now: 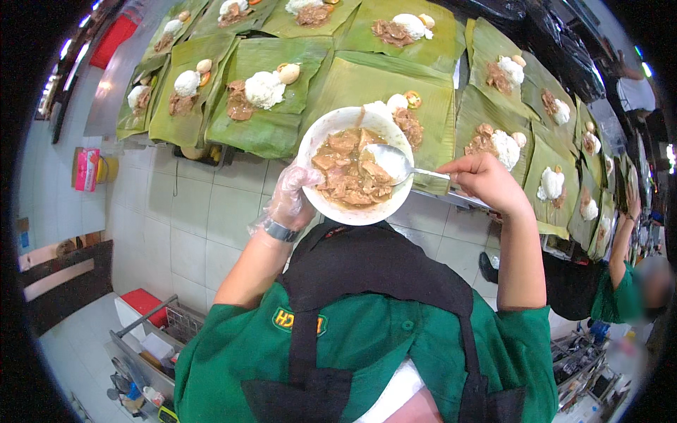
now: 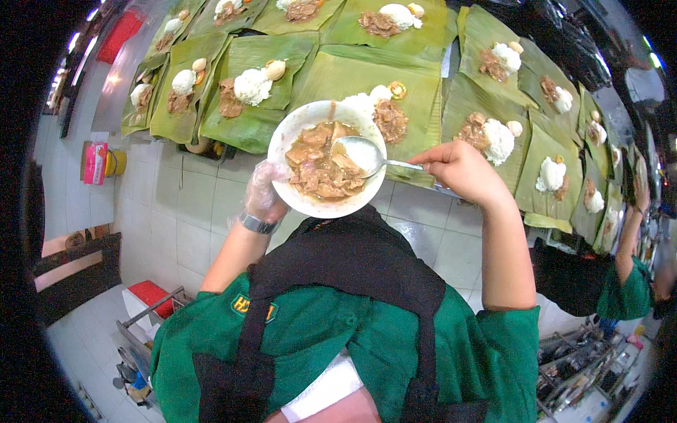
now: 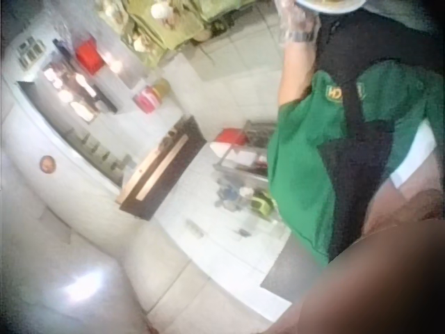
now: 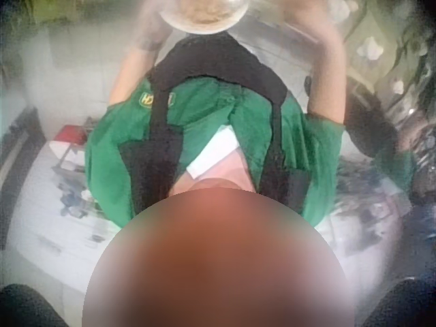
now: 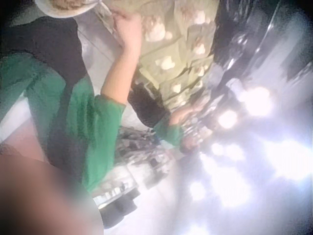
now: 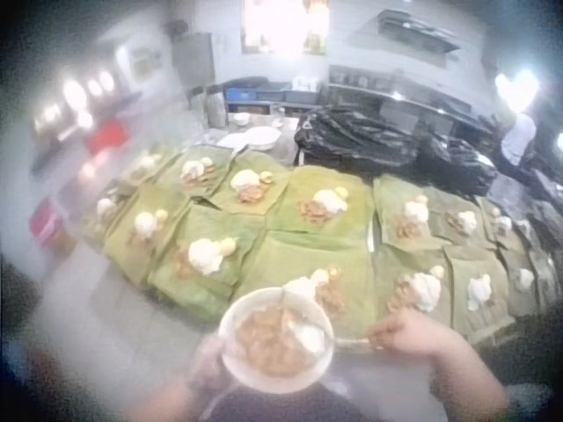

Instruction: The person scoops a brown meat mixture from a large metal bowl into a small white bowl, then portions it onto banana leaves laid out on a stainless steel table. The person places additional banana leaves over the filled ones and continues the process. Another worker in green is visible nearby, also preparing similar items.

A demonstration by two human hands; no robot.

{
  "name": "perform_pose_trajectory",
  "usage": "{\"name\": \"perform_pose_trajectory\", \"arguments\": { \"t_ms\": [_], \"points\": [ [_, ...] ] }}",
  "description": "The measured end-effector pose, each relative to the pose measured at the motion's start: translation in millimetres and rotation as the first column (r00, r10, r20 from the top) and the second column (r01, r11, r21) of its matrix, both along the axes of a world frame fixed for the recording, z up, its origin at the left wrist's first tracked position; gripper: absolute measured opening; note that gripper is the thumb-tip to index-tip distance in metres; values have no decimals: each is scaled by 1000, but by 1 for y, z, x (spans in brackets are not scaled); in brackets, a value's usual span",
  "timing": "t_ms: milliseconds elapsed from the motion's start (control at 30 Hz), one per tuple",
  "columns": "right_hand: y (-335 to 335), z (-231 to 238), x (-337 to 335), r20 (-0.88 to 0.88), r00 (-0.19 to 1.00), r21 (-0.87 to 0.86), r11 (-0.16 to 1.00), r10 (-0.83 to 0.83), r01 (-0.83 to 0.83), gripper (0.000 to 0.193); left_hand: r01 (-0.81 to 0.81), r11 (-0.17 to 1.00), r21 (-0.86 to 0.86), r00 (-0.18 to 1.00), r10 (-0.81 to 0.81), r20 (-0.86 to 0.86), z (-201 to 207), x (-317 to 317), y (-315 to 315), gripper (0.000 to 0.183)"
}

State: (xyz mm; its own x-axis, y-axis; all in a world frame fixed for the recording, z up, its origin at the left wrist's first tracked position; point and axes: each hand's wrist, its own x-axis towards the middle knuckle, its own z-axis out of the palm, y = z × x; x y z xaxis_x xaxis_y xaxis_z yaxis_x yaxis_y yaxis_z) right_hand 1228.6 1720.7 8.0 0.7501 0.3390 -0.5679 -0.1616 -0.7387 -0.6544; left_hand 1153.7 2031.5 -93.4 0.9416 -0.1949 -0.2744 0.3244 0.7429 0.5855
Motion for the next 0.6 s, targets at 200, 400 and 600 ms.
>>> {"name": "perform_pose_trajectory", "arguments": {
  "t_ms": [200,400,600],
  "points": [
    [-9,12,1,-149,981,145,979,-125,147,28,-31,998,51,997,34,-66,-19,-1,5,64],
    [-22,10,-3,354,911,31,977,-210,213,26,-64,998,14,998,64,-19,-28,-14,21,71],
    [-12,-38,-17,685,709,-457,856,166,241,28,-148,989,25,988,149,-34,-17,-28,43,72]
  ]
}}
